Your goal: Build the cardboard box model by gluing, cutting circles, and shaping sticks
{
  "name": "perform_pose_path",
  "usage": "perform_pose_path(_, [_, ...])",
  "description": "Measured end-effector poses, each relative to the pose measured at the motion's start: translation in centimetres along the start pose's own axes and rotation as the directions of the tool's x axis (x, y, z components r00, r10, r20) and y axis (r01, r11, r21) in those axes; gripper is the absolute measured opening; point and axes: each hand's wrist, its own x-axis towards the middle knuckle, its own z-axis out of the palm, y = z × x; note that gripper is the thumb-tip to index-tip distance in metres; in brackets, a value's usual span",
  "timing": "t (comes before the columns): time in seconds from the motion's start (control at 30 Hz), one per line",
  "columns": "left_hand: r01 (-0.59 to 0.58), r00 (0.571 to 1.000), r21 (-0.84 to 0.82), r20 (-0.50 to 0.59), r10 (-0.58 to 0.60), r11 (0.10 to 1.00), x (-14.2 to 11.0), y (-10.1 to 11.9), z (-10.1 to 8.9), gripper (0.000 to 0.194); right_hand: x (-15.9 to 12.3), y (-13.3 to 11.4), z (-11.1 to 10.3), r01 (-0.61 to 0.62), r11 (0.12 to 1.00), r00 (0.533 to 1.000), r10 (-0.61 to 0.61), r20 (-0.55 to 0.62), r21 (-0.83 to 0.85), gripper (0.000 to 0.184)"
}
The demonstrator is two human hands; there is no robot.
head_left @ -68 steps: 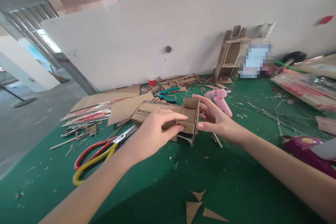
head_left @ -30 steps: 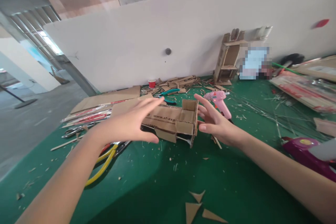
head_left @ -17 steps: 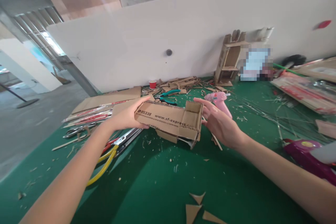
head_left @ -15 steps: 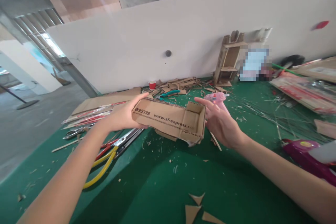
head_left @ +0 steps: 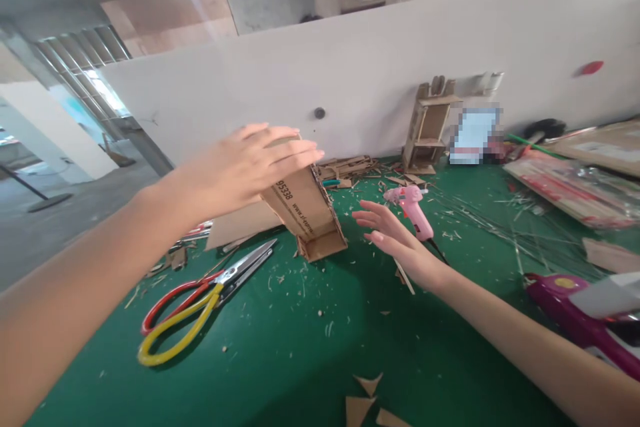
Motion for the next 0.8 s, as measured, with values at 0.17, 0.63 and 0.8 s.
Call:
perform_pose_path(0.17, [-0.048,0.998,0.133,0.033,0.044,0.99,1.5,0.1,0.5,0.081,0.0,-0.3,0.1,-0.039,0.99,0.997,0.03,-0.07,-0.133,0.049])
perform_pose_path(0.63, [0.062,0.998,0.187,0.003,-0.064,0.98,6.3,2.5,-0.3,0.063,0.6,1.1,-0.2,-0.064,0.924,0.949,-0.061,-0.311,-0.376,0.046])
perform_pose_path(0.8, [0.075,0.997,0.18,0.008,-0.078,0.981,8.1,2.5,0.3,0.06,0.6,0.9,-0.3,-0.069,0.927,0.936,-0.068,-0.345,-0.369,0.048])
